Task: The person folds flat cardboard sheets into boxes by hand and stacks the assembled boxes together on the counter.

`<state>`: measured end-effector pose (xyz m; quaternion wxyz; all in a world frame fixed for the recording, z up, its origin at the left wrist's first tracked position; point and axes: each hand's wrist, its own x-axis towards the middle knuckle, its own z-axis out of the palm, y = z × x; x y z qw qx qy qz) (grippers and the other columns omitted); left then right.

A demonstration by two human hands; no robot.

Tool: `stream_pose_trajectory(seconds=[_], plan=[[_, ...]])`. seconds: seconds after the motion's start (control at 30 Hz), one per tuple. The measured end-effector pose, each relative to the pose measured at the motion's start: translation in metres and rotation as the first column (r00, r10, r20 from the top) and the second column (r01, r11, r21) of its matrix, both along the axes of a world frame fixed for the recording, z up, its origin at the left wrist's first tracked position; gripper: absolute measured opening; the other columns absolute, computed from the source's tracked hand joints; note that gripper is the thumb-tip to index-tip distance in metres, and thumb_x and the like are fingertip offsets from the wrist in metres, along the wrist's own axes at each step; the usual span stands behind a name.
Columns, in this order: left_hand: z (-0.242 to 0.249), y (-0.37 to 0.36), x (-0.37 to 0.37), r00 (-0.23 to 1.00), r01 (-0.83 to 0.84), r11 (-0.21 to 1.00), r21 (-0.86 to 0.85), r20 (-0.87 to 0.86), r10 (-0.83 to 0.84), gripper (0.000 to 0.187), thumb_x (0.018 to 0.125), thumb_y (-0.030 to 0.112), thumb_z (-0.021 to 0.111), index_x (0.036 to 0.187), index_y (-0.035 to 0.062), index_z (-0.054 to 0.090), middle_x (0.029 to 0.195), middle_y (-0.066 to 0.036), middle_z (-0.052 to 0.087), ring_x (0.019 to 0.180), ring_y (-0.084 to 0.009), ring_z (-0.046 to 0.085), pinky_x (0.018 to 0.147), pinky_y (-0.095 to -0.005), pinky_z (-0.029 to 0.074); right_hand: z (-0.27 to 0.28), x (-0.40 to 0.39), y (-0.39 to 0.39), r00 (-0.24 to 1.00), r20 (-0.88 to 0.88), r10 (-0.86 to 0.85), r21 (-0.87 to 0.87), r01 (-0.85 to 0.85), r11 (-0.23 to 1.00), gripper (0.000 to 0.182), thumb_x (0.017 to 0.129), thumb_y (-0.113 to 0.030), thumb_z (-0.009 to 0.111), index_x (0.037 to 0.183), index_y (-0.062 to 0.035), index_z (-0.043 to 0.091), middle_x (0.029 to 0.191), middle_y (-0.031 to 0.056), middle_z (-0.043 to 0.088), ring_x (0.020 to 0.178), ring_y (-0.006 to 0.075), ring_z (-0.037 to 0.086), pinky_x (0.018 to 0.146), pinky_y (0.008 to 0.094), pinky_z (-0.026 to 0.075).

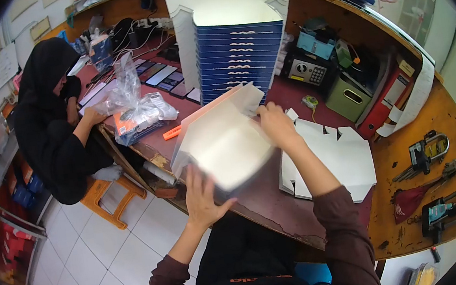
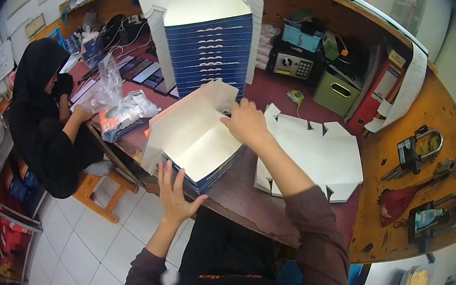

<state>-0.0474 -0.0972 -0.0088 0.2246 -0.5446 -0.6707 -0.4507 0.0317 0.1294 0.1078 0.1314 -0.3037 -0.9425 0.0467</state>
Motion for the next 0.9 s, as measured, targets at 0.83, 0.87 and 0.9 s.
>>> stream_pose_trajectory(seconds=[0.83, 0.87, 0.9], plan=[[0.016, 0.052, 0.062, 0.96, 0.204, 0.965, 0.162, -0.225, -0.165, 0.065, 0.06, 0.031, 0.077, 0.112, 0.0069, 0.045, 0.127, -0.016, 0.037, 0.12, -0.0372, 0.034, 0.095, -0.0491, 0.031, 0.008, 0.095, 0.019, 0.723, -0.611, -0.322, -0.62, -0.185, 0.762, 0.045, 0.092, -0.041, 0.036, 0.1, -0.0035, 0.06, 0.069, 0.0064, 0.057, 0.063, 0.0136, 0.058, 0.054, 0.0254, 0.045], [0.028, 0.071, 0.084, 0.888, 0.41, 0.912, -0.015, -0.223, -0.403, 0.061, 0.062, 0.031, 0.076, 0.109, 0.007, 0.047, 0.125, -0.015, 0.041, 0.117, -0.0358, 0.039, 0.093, -0.0473, 0.034, 0.008, 0.112, 0.016, 0.632, -0.695, -0.344, -0.614, -0.272, 0.741, 0.045, 0.092, -0.041, 0.036, 0.101, -0.0036, 0.059, 0.07, 0.0038, 0.055, 0.061, 0.0094, 0.056, 0.051, 0.0213, 0.043], [0.033, 0.095, 0.107, 0.839, 0.499, 0.85, -0.172, -0.151, -0.523, 0.055, 0.064, 0.031, 0.074, 0.106, 0.0069, 0.049, 0.121, -0.014, 0.045, 0.114, -0.0353, 0.042, 0.092, -0.0451, 0.036, 0.009, 0.127, 0.011, 0.64, -0.686, -0.346, -0.616, -0.258, 0.744, 0.045, 0.092, -0.041, 0.036, 0.101, -0.0036, 0.059, 0.07, 0.0038, 0.055, 0.061, 0.0094, 0.056, 0.051, 0.0213, 0.043]])
